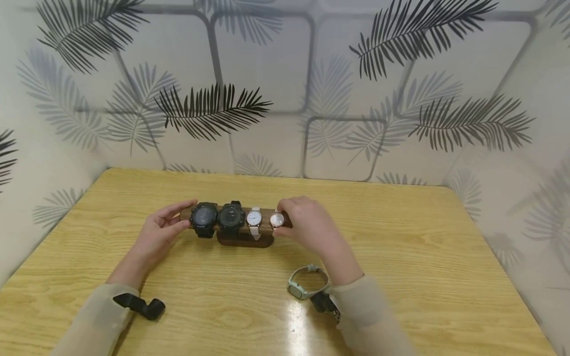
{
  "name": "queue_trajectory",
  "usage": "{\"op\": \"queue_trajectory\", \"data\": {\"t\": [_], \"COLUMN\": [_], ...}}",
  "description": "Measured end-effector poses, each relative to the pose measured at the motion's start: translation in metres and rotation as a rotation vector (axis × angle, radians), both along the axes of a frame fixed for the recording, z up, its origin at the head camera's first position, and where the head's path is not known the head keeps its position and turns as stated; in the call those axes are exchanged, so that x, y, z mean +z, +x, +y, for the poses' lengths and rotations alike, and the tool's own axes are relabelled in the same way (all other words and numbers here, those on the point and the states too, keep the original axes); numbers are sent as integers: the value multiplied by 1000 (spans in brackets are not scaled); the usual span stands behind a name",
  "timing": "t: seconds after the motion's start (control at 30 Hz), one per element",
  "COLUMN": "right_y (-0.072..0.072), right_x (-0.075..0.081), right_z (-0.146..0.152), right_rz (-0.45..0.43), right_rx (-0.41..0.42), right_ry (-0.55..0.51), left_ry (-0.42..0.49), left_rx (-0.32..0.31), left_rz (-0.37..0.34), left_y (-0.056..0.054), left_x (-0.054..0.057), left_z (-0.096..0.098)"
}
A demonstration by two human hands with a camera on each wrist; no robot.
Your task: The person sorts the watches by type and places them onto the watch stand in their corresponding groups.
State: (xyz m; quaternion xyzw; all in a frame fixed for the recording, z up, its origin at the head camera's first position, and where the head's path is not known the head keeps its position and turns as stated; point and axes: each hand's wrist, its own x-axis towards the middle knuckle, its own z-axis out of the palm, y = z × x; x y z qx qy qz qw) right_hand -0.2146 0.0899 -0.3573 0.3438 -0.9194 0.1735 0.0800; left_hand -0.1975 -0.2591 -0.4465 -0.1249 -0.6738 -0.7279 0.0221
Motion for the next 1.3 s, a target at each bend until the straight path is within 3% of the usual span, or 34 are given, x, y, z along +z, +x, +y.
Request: {"op": "queue_trajectory", "data": {"t": [0.5,0.9,1.3], "right_y": [4,7,6], "right_x": [-9,-9,-9], "right_z": [-18,-17,-19], "right_rz": [50,8,47], "right_rx": [-29,-53,-53], "right_ry": [-8,-16,-15], "left_ry": [-26,-8,9], "left_rx": [17,11,5], "left_rz": [0,-6,-15], "left_y": [0,0,0], "left_x": [2,2,1], "left_z": [1,2,1]}}
